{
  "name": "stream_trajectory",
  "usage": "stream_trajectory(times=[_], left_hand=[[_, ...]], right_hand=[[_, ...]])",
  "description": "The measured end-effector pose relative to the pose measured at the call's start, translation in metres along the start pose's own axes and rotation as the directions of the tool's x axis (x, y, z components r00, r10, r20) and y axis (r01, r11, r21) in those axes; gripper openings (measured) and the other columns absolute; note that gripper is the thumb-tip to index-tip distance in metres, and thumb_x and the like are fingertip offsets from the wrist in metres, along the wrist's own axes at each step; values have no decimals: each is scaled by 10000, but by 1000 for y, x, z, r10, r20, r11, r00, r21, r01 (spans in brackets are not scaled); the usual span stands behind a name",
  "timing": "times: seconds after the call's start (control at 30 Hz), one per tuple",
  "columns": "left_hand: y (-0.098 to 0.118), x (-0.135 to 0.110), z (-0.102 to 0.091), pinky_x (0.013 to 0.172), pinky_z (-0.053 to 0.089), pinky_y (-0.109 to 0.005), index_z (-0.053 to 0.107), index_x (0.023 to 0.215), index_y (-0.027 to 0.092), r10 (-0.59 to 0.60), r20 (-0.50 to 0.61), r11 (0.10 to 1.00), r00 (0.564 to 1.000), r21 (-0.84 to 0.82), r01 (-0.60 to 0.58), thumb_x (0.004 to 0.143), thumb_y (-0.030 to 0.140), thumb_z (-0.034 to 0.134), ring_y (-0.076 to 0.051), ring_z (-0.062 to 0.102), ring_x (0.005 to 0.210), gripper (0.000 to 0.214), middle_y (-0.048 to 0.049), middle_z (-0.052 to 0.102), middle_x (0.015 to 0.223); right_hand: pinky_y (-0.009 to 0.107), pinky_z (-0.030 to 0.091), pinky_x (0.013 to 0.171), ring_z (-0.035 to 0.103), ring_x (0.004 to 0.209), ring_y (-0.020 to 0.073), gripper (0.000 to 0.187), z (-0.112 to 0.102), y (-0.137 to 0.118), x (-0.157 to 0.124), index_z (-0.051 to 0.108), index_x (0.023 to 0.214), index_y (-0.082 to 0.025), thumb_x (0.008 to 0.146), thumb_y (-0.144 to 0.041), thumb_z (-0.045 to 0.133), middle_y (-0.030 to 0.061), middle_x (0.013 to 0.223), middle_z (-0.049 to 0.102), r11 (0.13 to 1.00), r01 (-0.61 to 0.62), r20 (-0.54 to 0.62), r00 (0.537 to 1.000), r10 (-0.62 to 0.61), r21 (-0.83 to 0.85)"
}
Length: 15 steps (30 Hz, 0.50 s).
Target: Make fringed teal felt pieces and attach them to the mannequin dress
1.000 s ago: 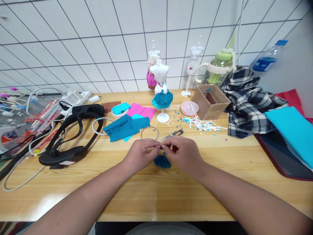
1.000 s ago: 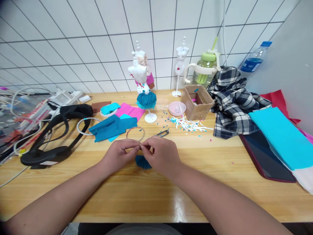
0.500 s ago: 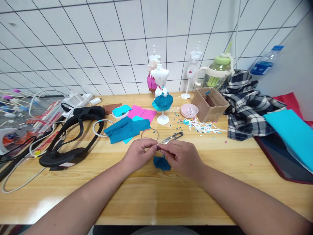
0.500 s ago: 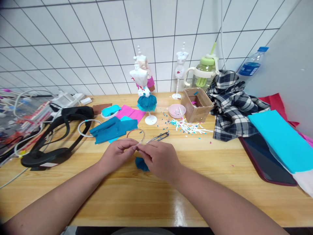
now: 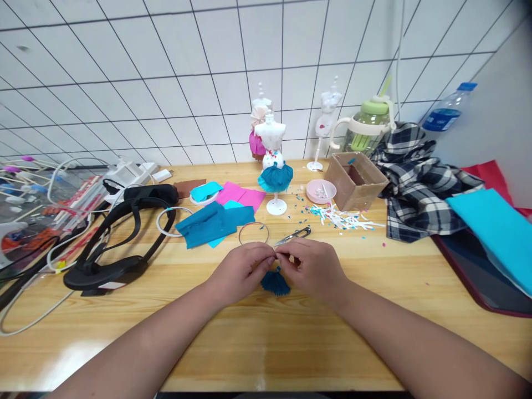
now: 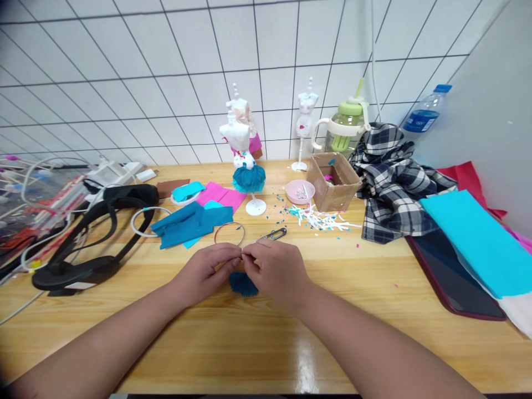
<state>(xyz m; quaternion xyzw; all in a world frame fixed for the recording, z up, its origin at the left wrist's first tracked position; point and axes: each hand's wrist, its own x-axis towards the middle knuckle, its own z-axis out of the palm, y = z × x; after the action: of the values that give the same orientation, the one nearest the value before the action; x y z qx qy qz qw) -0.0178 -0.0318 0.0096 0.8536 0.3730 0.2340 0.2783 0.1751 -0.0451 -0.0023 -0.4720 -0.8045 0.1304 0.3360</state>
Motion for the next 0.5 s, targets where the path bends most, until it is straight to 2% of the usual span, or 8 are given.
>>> stream_trajectory(times=[0.13, 0.27, 0.4, 0.5], left_hand=[[0, 0, -2, 823, 467, -288, 642, 990, 187, 3, -23, 1000, 1000, -2, -3, 917, 203, 451, -170, 617, 909, 205, -62, 689, 962], [0, 1, -2, 749, 460, -273, 647, 913, 176, -35, -49, 999, 998, -11, 34, 918, 255, 482, -156, 602, 815, 183, -45, 672, 851], [-1, 2, 1, 708, 449, -257, 672, 847, 175, -69, -62, 998, 996, -3, 69, 907, 277, 513, -144, 602, 762, 198, -34, 670, 795], [-2, 3, 3, 662, 448, -233, 707, 927, 195, -98, -64, 995, 993, -32, 96, 901, 285, 531, -125, 612, 706, 199, -21, 685, 773]], right_hand=[[227, 407, 593, 609, 648, 122, 125, 2, -3, 2, 712, 834, -228, 820, -198, 591, -11, 738, 703, 992, -51, -27, 998, 54, 117], [221, 403, 564, 583, 592, 112, 104, 5, -4, 5, 710, 795, -227, 812, -223, 607, -24, 677, 683, 967, -140, -19, 989, 148, 213], [218, 404, 559, 566, 564, 105, 83, 5, 5, 8, 700, 764, -216, 796, -237, 626, -26, 666, 670, 958, -222, -60, 970, 237, 182], [225, 398, 578, 583, 600, 112, 81, 3, 9, 8, 699, 783, -216, 806, -238, 625, -20, 699, 679, 976, -198, -109, 972, 207, 88]])
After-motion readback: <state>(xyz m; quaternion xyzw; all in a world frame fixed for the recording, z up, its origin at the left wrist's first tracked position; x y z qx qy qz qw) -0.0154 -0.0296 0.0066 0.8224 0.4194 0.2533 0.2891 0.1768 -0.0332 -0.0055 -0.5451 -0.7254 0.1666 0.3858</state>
